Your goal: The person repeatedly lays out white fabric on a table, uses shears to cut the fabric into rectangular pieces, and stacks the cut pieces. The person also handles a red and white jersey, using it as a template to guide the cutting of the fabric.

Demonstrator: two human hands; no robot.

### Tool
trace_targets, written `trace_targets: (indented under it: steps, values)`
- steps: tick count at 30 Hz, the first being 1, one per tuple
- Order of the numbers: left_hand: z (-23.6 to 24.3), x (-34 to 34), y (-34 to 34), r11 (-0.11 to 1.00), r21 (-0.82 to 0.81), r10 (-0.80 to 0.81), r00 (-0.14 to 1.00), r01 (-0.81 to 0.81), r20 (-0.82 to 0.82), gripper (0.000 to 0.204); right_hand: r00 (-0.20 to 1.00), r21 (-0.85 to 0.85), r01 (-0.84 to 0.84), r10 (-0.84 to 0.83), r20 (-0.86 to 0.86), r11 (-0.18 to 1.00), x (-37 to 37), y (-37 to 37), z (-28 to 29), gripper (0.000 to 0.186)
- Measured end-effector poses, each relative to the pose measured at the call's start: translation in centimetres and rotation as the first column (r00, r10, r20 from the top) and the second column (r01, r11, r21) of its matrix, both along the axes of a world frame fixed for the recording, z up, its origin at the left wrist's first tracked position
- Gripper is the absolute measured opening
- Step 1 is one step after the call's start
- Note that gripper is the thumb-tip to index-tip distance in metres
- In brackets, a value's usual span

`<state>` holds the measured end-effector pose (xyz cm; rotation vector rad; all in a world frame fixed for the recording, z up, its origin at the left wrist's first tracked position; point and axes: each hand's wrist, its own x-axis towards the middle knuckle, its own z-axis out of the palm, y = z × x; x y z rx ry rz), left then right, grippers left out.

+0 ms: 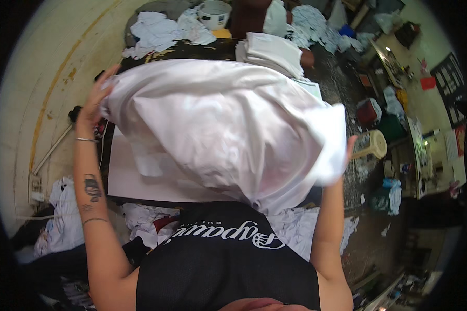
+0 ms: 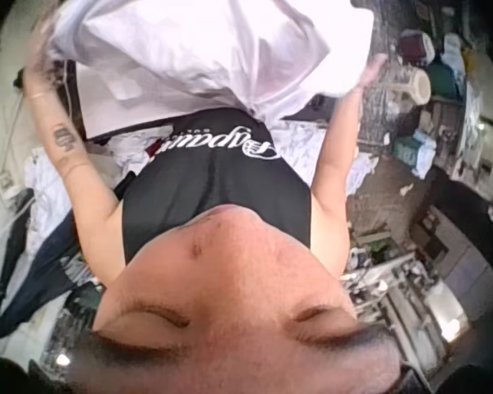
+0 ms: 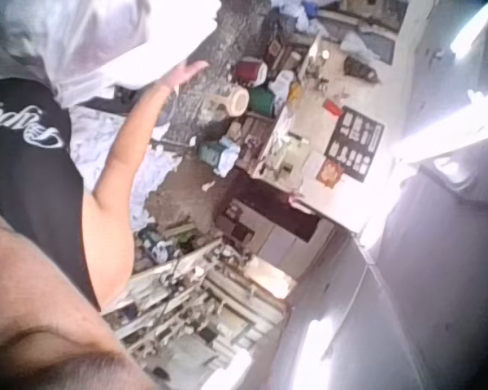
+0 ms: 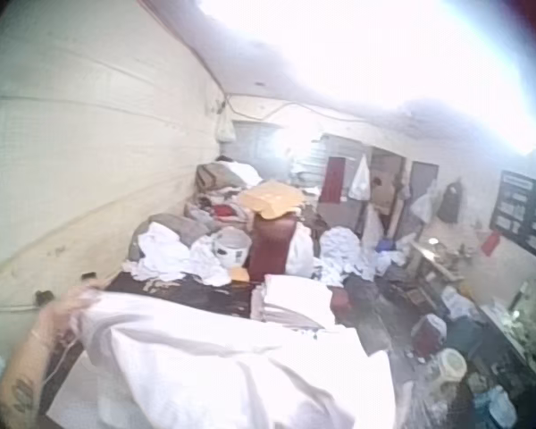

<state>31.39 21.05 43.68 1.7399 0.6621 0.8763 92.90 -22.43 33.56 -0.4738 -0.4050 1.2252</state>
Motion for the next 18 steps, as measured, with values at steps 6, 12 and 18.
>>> trace_targets:
  steps: [6,12,18]
  values:
    - [0.3,-7.2,2.2,0.925,-0.278,0.054,0.813,-0.26,-0.58,0.078,0.998,-0.087,0.055,-0.056,-0.016,0.995,-7.8,-1.4,-11.6,0.098]
    - [-0.7,-15.8,4.9,0.829,-0.349,0.139,0.766,-0.437,-0.628,0.056,0.39,-0.58,0.51,0.43,0.814,0.635,-0.3,-0.2,-3.5,0.035]
    - [8.2,-22.8,8.5,0.819,-0.062,0.574,0.818,-0.571,0.046,0.053,0.73,-0.218,0.476,-0.244,0.639,0.852,5.0,-2.8,9.0,0.026]
